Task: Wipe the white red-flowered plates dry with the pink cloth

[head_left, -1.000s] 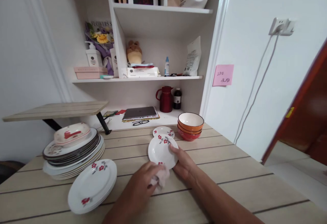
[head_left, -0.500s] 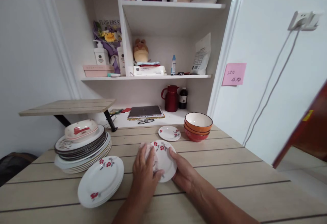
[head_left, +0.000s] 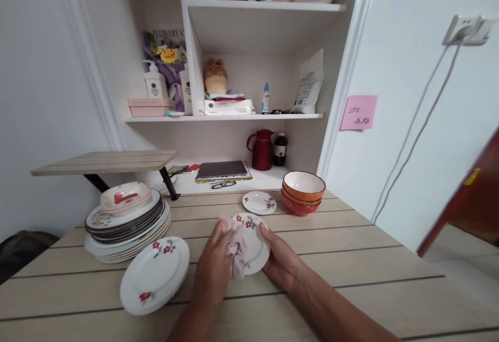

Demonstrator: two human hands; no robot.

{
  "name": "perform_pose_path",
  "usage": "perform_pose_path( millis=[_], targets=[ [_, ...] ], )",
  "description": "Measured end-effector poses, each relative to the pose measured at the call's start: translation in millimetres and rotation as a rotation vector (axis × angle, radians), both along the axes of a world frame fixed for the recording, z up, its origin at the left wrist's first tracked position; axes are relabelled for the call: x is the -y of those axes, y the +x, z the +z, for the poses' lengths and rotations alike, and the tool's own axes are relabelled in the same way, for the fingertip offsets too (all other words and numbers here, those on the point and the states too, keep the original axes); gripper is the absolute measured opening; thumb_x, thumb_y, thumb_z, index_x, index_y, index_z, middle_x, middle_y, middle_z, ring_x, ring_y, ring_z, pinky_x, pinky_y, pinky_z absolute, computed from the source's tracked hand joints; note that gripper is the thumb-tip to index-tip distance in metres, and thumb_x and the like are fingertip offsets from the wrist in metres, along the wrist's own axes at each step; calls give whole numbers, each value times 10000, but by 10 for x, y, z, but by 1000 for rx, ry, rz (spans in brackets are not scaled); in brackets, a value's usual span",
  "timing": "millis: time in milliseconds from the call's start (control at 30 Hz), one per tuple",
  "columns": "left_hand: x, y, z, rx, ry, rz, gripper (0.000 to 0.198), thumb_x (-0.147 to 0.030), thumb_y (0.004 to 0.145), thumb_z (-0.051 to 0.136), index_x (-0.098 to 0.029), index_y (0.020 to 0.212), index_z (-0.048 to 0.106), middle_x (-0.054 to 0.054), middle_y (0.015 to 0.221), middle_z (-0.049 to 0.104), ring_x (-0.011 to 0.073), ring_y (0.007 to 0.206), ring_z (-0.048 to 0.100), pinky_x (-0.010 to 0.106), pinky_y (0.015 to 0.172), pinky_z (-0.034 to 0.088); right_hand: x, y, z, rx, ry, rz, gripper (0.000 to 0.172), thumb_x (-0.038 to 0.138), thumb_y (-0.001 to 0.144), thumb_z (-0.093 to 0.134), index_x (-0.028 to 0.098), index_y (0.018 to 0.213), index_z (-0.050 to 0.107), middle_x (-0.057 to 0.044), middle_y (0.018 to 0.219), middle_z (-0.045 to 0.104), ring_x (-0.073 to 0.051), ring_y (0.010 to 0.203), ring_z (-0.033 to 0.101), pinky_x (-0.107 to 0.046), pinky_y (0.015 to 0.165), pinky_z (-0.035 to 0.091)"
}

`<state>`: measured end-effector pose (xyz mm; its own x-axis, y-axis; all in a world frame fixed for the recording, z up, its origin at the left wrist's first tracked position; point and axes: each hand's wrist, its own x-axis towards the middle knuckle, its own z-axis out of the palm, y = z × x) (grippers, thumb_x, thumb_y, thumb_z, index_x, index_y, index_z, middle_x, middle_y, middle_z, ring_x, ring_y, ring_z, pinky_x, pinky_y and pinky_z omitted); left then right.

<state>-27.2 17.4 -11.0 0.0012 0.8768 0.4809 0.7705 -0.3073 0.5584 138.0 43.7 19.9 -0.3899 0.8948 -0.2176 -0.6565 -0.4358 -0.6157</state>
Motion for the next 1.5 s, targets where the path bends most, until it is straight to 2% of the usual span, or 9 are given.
perform_pose_path(
  millis=[167,333,467,633,767,867,1133,1300,1500],
  targets=[
    [90,124,206,-216,78,75,608,21,695,505,-275,1204,654,60,1490,429,321,1391,342,536,1112,340,-6,5,-19,-21,-3,30,438,405,888,587,123,1222,568,-139,1105,713,-240,938,692,-396,887,514],
    [37,204,103,-271,60,-158,646,-74,748,583,-195,1376,491,132,1479,433,276,1336,434,451,1072,414,-52,32,-87,-66,-4,56,442,447,896,564,135,1208,591,-119,1119,708,-219,952,683,-374,906,505],
    [18,204,65,-315,167,-193,650,-304,770,695,-243,1380,479,132,1483,428,308,1343,421,509,1061,398,-24,4,-98,-83,53,89,454,448,882,588,137,1213,600,-122,1157,693,-225,1050,655,-361,954,478],
    [109,214,252,-399,152,-20,622,-201,756,699,-358,1331,519,53,1476,452,311,1353,398,566,1084,310,104,-130,-110,-88,73,161,486,445,869,606,115,1226,592,-141,1171,686,-244,1062,647,-387,957,474],
    [142,204,366,-369,137,189,619,-89,770,622,-340,1327,525,46,1467,464,320,1324,431,607,1083,275,160,-177,-69,-117,68,180,494,459,877,590,129,1244,584,-132,1193,680,-239,1082,637,-386,982,455],
    [120,178,348,-367,139,237,543,-119,802,593,-313,1307,548,67,1448,486,323,1290,471,617,1079,285,123,-146,-46,-152,49,178,520,503,891,544,133,1254,583,-126,1203,676,-235,1099,628,-379,985,452],
    [110,303,77,-382,205,-63,598,-38,755,547,-214,1326,529,76,1472,451,272,1342,434,476,1069,428,-36,-14,-106,-115,18,104,579,582,886,495,133,1235,602,-116,1139,705,-212,1085,634,-330,978,454],
    [101,315,136,-365,182,-141,590,-53,793,499,-196,1365,485,73,1495,413,235,1382,379,454,1115,377,32,-52,-87,-87,-35,176,584,556,878,532,108,1248,585,-130,1064,723,-219,964,675,-341,916,484],
    [29,150,183,-367,116,136,474,-174,867,498,-209,1339,513,133,1479,420,290,1351,421,595,1113,279,33,-104,-119,-137,-5,77,493,456,889,571,166,1287,555,-95,1144,705,-190,913,680,-338,889,502]
  ],
)
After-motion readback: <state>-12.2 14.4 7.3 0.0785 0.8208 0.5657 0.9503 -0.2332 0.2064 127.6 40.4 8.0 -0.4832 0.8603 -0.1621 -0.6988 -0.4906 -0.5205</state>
